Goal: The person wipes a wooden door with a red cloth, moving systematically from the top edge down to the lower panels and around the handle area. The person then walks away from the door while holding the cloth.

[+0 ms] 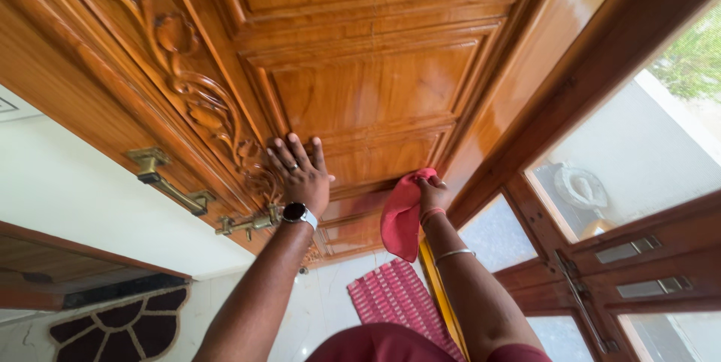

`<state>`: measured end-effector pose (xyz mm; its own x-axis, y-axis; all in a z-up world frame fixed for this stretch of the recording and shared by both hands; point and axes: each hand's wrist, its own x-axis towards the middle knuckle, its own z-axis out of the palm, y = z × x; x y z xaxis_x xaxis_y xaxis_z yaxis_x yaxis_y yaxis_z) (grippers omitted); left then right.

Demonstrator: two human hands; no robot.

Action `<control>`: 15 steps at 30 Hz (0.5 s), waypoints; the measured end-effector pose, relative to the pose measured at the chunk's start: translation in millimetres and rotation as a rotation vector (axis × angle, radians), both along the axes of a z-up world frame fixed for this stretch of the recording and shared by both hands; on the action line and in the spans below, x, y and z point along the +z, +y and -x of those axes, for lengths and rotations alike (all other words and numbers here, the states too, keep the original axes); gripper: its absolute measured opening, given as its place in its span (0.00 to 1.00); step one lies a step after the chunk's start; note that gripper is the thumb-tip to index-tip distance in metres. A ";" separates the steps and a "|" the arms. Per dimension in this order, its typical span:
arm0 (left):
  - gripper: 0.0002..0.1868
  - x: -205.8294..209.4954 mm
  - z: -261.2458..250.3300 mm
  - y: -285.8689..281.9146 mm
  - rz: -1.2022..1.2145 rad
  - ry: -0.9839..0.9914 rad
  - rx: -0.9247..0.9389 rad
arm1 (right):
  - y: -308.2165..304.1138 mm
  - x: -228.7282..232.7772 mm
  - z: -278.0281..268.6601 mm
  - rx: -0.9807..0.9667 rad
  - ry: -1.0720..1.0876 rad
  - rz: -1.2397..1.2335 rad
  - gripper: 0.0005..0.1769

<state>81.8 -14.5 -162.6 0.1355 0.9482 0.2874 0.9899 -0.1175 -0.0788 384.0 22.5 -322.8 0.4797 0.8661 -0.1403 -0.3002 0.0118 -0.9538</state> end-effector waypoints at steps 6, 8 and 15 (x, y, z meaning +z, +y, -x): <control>0.54 -11.2 6.6 7.3 -0.054 -0.004 -0.029 | 5.4 -4.5 36.0 -0.024 0.325 -0.048 0.20; 0.54 -13.6 8.2 8.8 -0.060 0.002 -0.029 | -1.9 -3.6 62.6 0.033 0.348 0.062 0.18; 0.52 0.3 7.7 -1.1 -0.013 -0.044 -0.043 | -28.0 7.7 155.7 0.301 0.457 0.149 0.13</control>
